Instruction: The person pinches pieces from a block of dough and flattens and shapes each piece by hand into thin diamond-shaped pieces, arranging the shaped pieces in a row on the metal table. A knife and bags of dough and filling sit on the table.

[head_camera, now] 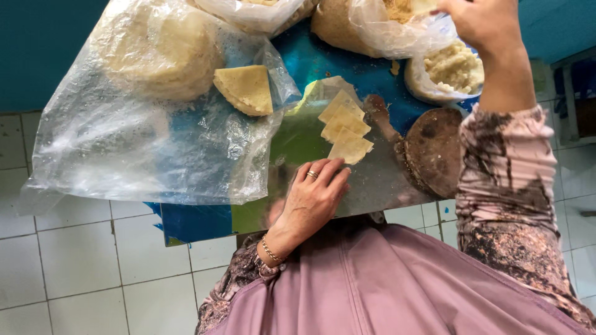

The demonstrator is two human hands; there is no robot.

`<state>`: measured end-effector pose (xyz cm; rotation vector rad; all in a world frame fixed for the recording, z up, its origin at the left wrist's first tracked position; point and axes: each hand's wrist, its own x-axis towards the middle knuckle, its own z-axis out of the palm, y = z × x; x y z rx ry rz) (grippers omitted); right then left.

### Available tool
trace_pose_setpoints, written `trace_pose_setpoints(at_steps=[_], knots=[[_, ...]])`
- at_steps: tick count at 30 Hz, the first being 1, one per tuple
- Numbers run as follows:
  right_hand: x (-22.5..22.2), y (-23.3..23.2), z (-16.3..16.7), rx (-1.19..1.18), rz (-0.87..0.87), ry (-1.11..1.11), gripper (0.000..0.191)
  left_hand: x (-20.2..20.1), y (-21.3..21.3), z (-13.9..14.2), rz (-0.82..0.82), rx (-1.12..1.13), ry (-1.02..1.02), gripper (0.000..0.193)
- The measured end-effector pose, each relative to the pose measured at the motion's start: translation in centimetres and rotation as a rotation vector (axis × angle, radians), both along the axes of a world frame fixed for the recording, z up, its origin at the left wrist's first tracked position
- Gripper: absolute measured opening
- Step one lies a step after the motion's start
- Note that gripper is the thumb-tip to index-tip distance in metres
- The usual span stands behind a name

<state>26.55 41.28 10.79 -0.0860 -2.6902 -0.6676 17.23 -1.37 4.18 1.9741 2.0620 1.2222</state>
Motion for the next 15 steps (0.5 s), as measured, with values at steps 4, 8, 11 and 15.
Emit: trace_pose_setpoints(at_steps=[4,8,11,15], knots=[[2.3,-6.6,2.4,-1.153,-0.33,0.121,0.012,-0.1,-0.1,-0.1,0.078,0.047,-0.109,0.026],[3.7,-14.0,1.5,-0.969,-0.23,-0.047,0.01,-0.5,-0.2,0.3,0.176,0.017,-0.173,0.026],[4.3,-18.9,-0.2,-0.899,-0.123,-0.014,0.012,-0.8,-0.1,0.7,0.202,-0.033,-0.106,0.036],[4.5,-22.4,-1.3,-0.747,-0.159,0.008,0.009,-0.2,0.7,0.7,0.181,-0.081,0.037,0.052]])
